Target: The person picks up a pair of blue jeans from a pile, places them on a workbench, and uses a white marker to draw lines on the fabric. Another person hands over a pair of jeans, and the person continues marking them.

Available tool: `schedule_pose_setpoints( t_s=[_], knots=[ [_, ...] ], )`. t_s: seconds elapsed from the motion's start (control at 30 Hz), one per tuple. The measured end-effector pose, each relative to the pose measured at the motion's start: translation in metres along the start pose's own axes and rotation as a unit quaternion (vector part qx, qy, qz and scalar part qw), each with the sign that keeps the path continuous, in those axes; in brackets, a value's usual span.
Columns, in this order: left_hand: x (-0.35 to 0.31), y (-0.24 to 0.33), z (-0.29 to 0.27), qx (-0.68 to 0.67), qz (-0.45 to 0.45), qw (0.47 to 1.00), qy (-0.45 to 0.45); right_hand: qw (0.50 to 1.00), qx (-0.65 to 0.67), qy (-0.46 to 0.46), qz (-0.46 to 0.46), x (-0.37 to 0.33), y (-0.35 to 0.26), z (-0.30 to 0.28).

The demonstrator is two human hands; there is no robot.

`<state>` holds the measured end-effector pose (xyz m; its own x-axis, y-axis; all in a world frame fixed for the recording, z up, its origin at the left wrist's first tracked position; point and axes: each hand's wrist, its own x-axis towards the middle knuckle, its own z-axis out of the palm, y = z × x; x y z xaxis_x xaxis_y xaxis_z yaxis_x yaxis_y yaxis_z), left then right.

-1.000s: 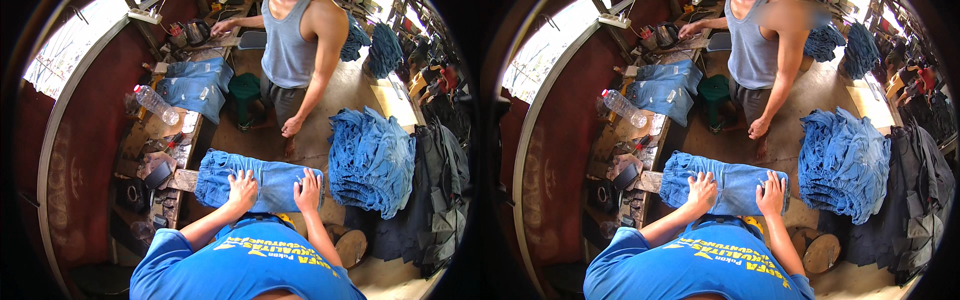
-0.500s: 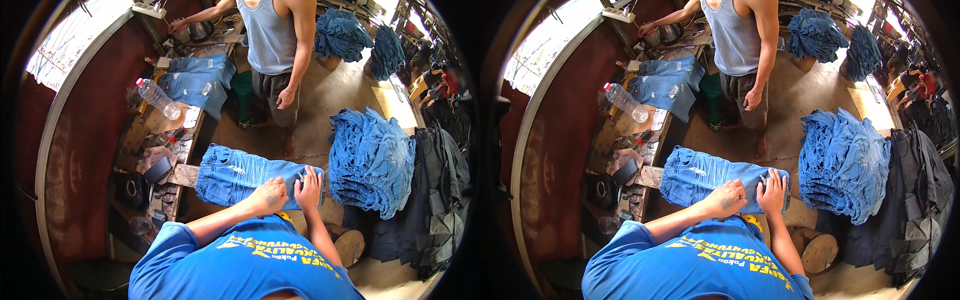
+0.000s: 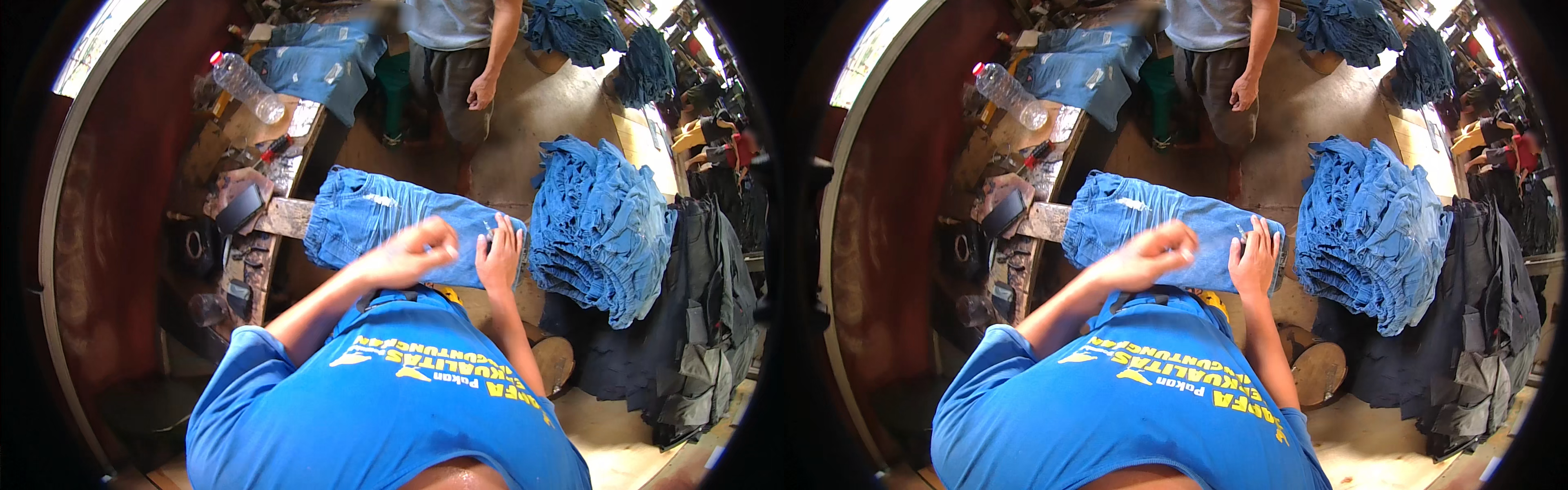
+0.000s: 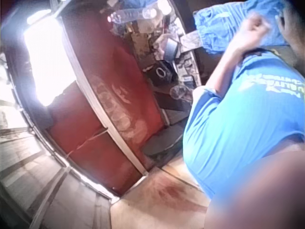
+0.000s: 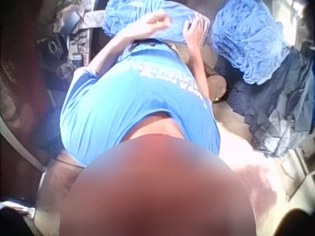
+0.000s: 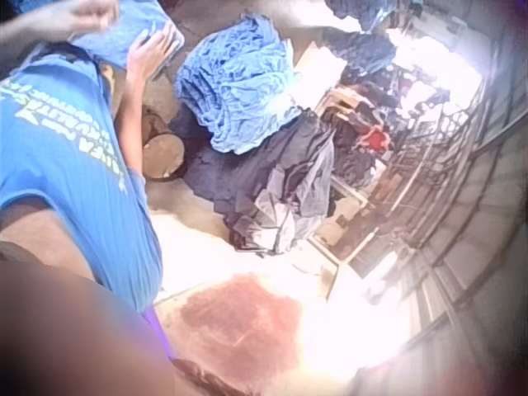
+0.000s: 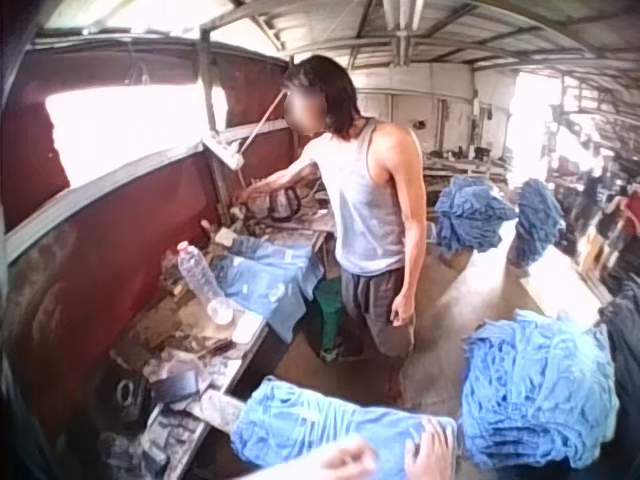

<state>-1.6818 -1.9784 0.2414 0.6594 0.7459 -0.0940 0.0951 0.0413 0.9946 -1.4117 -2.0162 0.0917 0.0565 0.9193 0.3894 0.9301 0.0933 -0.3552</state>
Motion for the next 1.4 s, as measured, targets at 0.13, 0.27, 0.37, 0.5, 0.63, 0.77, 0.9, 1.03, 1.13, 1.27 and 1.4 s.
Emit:
schedule_pose_setpoints(
  t_s=[0.13, 0.27, 0.37, 0.5, 0.63, 0.77, 0.9, 1.03, 1.13, 1.27, 1.4],
  knots=[
    [-0.016, -0.047, -0.085, 0.044, -0.042, 0.971, 0.23, 1.0, -0.003, -0.005, 0.001, 0.002, -0.002, -0.002],
    [-0.033, -0.096, -0.144, 0.115, -0.23, 0.911, 0.323, 1.0, -0.007, 0.001, 0.002, 0.003, -0.002, -0.001],
    [-0.04, -0.121, -0.144, 0.321, -0.253, 0.861, 0.301, 1.0, -0.007, -0.005, 0.0, 0.001, -0.001, 0.0],
    [-0.034, -0.129, -0.124, 0.501, -0.217, 0.767, 0.338, 1.0, -0.003, -0.015, 0.005, -0.001, -0.001, -0.002],
    [-0.036, -0.12, -0.127, 0.449, -0.234, 0.784, 0.359, 1.0, 0.003, -0.009, 0.006, 0.003, -0.004, -0.005],
    [-0.043, -0.116, -0.142, 0.363, -0.249, 0.846, 0.301, 1.0, 0.022, -0.008, 0.017, 0.002, -0.004, -0.008],
    [-0.051, -0.115, -0.162, 0.307, -0.272, 0.876, 0.255, 1.0, 0.012, -0.02, 0.015, -0.002, 0.0, -0.006],
    [-0.055, -0.118, -0.163, 0.372, -0.31, 0.829, 0.28, 1.0, 0.013, -0.011, 0.012, -0.003, 0.002, -0.004],
    [-0.055, -0.127, -0.157, 0.396, -0.318, 0.8, 0.319, 1.0, 0.01, -0.01, 0.013, -0.003, 0.002, -0.003],
    [-0.064, -0.134, -0.169, 0.304, -0.289, 0.851, 0.314, 1.0, 0.011, -0.005, 0.013, -0.002, 0.001, -0.004],
    [-0.072, -0.125, -0.172, 0.232, -0.228, 0.885, 0.334, 1.0, 0.017, 0.001, 0.012, -0.001, 0.001, -0.003]
  ],
)
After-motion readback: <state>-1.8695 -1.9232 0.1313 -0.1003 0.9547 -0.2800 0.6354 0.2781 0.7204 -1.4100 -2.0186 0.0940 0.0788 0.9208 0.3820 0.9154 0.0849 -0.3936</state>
